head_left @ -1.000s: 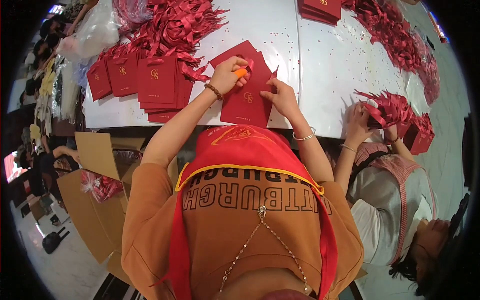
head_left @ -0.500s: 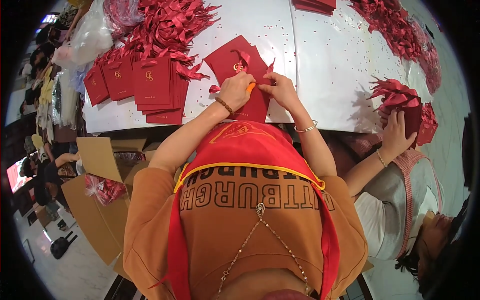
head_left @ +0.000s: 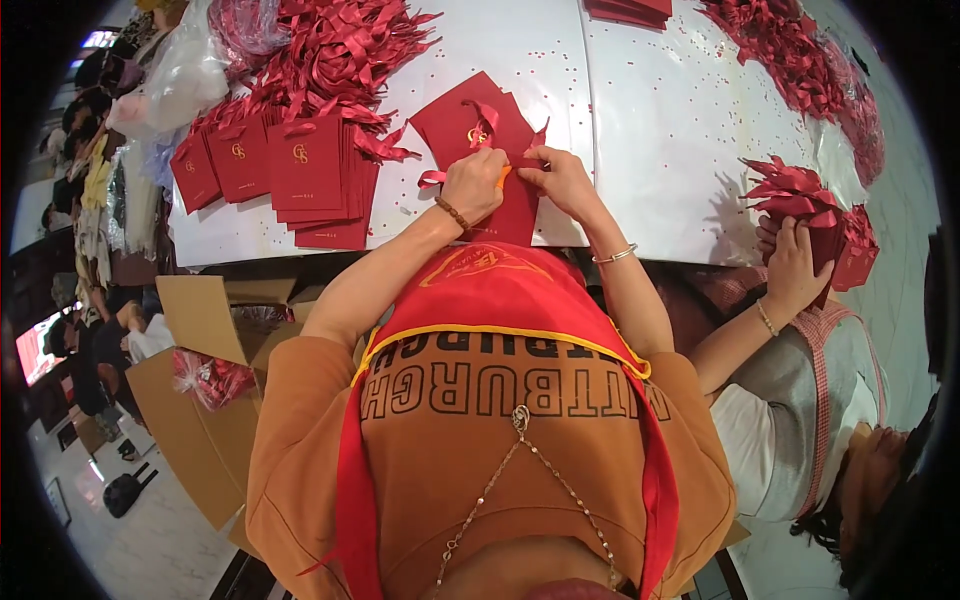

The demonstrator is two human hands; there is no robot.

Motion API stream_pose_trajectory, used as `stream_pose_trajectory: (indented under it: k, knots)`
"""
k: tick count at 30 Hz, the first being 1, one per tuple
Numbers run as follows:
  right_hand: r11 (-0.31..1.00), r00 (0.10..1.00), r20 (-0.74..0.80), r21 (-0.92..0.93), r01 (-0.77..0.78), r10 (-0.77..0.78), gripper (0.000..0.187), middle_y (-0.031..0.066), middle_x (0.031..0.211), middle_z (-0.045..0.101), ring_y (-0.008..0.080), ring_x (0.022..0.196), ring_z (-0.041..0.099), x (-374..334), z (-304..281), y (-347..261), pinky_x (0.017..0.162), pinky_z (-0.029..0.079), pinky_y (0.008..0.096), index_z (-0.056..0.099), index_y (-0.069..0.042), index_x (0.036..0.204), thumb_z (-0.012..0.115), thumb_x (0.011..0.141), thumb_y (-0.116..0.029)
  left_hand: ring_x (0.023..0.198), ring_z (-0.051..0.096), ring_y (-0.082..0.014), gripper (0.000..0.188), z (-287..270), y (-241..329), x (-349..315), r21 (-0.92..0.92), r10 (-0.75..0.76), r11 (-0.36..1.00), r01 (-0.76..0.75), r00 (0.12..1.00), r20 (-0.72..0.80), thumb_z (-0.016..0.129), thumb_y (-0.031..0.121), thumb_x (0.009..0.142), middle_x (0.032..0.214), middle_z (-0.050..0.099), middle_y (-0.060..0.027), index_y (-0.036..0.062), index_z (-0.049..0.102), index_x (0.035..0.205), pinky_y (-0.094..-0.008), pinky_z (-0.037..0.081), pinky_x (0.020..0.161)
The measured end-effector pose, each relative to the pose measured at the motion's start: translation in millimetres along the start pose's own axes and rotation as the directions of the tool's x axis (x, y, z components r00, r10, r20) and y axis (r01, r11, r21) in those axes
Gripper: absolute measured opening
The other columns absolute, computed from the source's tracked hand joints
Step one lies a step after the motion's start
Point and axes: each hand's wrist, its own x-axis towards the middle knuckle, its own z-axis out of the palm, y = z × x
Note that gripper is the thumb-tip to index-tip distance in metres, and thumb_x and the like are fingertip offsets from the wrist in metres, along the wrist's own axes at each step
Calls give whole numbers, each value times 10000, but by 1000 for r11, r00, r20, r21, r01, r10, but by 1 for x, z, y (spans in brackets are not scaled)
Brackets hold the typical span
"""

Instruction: Tying ribbons and organizing red invitation folders at a work table.

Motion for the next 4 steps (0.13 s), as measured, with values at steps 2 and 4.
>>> stream_pose_trajectory:
  k: [2,4]
  knots:
    - [999,1000,-2,-45,24,-24,193,79,692,624,143,571,564,1,-1,1,550,450,273,617,-3,939,649,775,-101,663,563,-327,90,2,-2,-2,-45,-25,999,25,1000,-7,546,24,699,707,543,-143,28,495,773,-413,455,593]
    - [995,995,35,-50,-86,88,168,66,731,639,149,604,574,-1,-3,-4,610,486,294,627,-20,928,644,780,-99,726,580,-346,139,5,-2,-4,-150,-152,977,154,988,21,562,32,698,799,590,-166,41,529,833,-438,455,633]
